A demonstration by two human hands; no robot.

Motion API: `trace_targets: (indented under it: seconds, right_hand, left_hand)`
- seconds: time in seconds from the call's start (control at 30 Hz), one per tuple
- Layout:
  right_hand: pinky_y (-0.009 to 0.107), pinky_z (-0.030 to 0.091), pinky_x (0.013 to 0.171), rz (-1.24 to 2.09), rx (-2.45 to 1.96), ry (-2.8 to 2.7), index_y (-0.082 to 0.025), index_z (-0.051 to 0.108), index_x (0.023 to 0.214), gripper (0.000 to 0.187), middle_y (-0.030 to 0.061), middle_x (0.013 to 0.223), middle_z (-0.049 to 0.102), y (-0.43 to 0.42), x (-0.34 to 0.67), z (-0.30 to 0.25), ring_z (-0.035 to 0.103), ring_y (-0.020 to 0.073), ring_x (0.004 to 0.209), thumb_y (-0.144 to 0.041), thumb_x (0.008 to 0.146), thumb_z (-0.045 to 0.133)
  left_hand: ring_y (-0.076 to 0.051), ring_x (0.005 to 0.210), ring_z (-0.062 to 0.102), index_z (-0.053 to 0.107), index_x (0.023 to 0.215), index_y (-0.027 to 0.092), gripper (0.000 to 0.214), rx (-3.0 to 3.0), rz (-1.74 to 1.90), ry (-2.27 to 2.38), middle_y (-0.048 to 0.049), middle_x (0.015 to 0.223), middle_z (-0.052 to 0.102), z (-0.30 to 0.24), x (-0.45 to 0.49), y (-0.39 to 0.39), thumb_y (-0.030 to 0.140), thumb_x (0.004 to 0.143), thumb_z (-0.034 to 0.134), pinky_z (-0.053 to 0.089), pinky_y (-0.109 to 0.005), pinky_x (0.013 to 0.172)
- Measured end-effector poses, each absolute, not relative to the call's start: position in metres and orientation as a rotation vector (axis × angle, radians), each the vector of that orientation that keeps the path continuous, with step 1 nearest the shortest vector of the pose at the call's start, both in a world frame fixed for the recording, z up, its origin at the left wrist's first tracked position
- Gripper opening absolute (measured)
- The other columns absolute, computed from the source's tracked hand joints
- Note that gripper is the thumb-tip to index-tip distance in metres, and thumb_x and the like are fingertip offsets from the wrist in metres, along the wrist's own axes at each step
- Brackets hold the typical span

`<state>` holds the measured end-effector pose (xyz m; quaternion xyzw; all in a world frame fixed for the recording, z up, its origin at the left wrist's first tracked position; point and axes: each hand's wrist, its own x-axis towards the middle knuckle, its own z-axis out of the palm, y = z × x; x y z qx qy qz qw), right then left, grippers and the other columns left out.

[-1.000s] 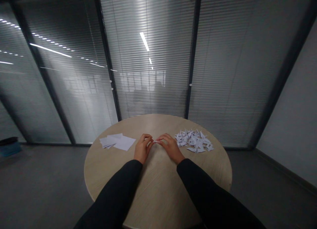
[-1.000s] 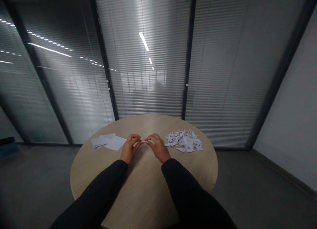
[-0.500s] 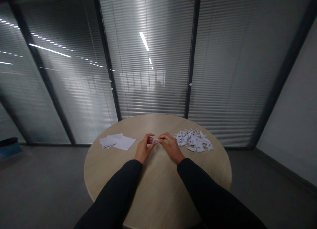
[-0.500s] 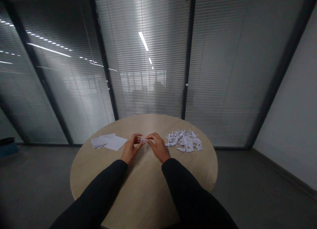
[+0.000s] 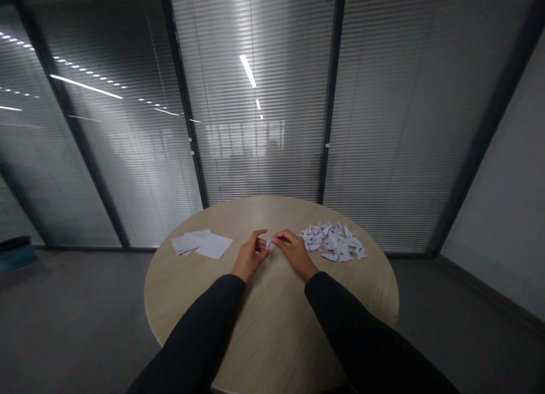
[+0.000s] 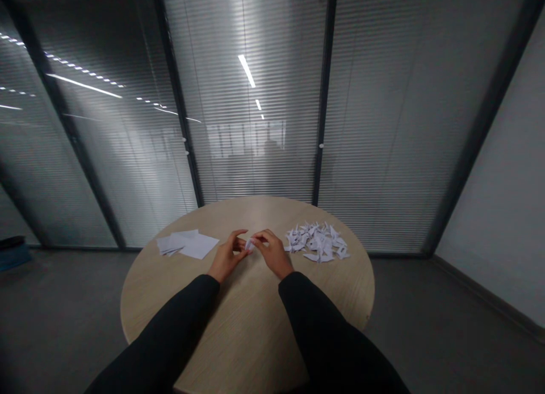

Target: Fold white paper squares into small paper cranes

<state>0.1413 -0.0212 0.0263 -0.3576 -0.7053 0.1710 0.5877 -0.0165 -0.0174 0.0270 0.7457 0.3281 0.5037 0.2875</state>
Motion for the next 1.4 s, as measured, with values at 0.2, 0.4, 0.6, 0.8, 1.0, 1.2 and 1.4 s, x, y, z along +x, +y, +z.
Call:
trace_targets:
  seconds: [0.2, 0.4, 0.6, 0.8, 1.0, 1.2, 1.4]
  right_hand:
    - [0.028, 0.045, 0.074, 0.429, -0.901, -1.598, -0.019, 0.056, 0.081, 0.017, 0.0017, 0.078, 0.060, -0.021, 0.140, 0.028, 0.058, 0.0161, 0.077, -0.035, 0.083, 0.051]
    - [0.028, 0.044, 0.076, 0.396, -0.924, -1.678, -0.020, 0.054, 0.086, 0.012, 0.0013, 0.083, 0.060, -0.023, 0.140, 0.025, 0.058, 0.0155, 0.080, -0.030, 0.082, 0.051]
    - [0.028, 0.043, 0.077, 0.369, -0.912, -1.795, -0.019, 0.058, 0.085, 0.011, 0.0016, 0.083, 0.063, -0.021, 0.141, 0.022, 0.058, 0.0166, 0.082, -0.029, 0.078, 0.057]
    - [0.027, 0.042, 0.072, 0.417, -0.925, -1.816, -0.019, 0.062, 0.078, 0.012, 0.0009, 0.078, 0.065, -0.024, 0.141, 0.024, 0.060, 0.0167, 0.077, -0.031, 0.078, 0.058]
    - [0.027, 0.042, 0.070, 0.521, -0.923, -1.762, -0.018, 0.064, 0.072, 0.015, 0.0007, 0.073, 0.066, -0.026, 0.141, 0.026, 0.061, 0.0167, 0.073, -0.033, 0.074, 0.062]
    - [0.027, 0.041, 0.068, 0.637, -0.930, -1.735, -0.017, 0.066, 0.070, 0.014, 0.0012, 0.071, 0.066, -0.023, 0.142, 0.026, 0.060, 0.0169, 0.071, -0.031, 0.070, 0.066]
    - [0.026, 0.041, 0.062, 0.869, -0.926, -1.663, -0.016, 0.065, 0.066, 0.016, 0.0006, 0.066, 0.065, -0.015, 0.141, 0.016, 0.058, 0.0153, 0.063, -0.031, 0.063, 0.070]
  left_hand:
    - [-0.012, 0.072, 0.061, 0.050, 0.110, 0.020, 0.044, 1.923, 1.459, 0.932, -0.0002, 0.078, 0.064, 0.033, -0.018, -0.019, 0.021, 0.069, 0.066, 0.049, -0.026, 0.070]
    - [-0.013, 0.077, 0.061, 0.051, 0.110, 0.020, 0.037, 1.987, 1.587, 0.963, -0.0016, 0.083, 0.063, 0.033, -0.020, -0.019, 0.024, 0.075, 0.061, 0.049, -0.027, 0.073]
    - [-0.014, 0.081, 0.062, 0.056, 0.106, 0.020, 0.031, 2.121, 1.578, 0.884, -0.0031, 0.088, 0.064, 0.032, -0.020, -0.018, 0.026, 0.076, 0.061, 0.050, -0.029, 0.078]
    - [-0.015, 0.079, 0.064, 0.057, 0.102, 0.020, 0.031, 2.059, 1.548, 0.850, -0.0020, 0.082, 0.067, 0.036, -0.020, -0.024, 0.030, 0.074, 0.064, 0.050, -0.030, 0.079]
    - [-0.015, 0.076, 0.064, 0.061, 0.088, 0.018, 0.020, 2.017, 1.563, 0.905, -0.0025, 0.080, 0.068, 0.037, -0.020, -0.026, 0.031, 0.073, 0.064, 0.049, -0.027, 0.075]
    - [-0.014, 0.073, 0.061, 0.063, 0.079, 0.017, 0.012, 2.066, 1.529, 0.954, -0.0021, 0.077, 0.066, 0.038, -0.020, -0.028, 0.028, 0.075, 0.060, 0.046, -0.024, 0.071]
    - [-0.012, 0.061, 0.057, 0.065, 0.090, 0.018, 0.025, 1.927, 1.481, 1.007, -0.0001, 0.066, 0.062, 0.039, -0.021, -0.025, 0.037, 0.079, 0.055, 0.043, -0.022, 0.061]
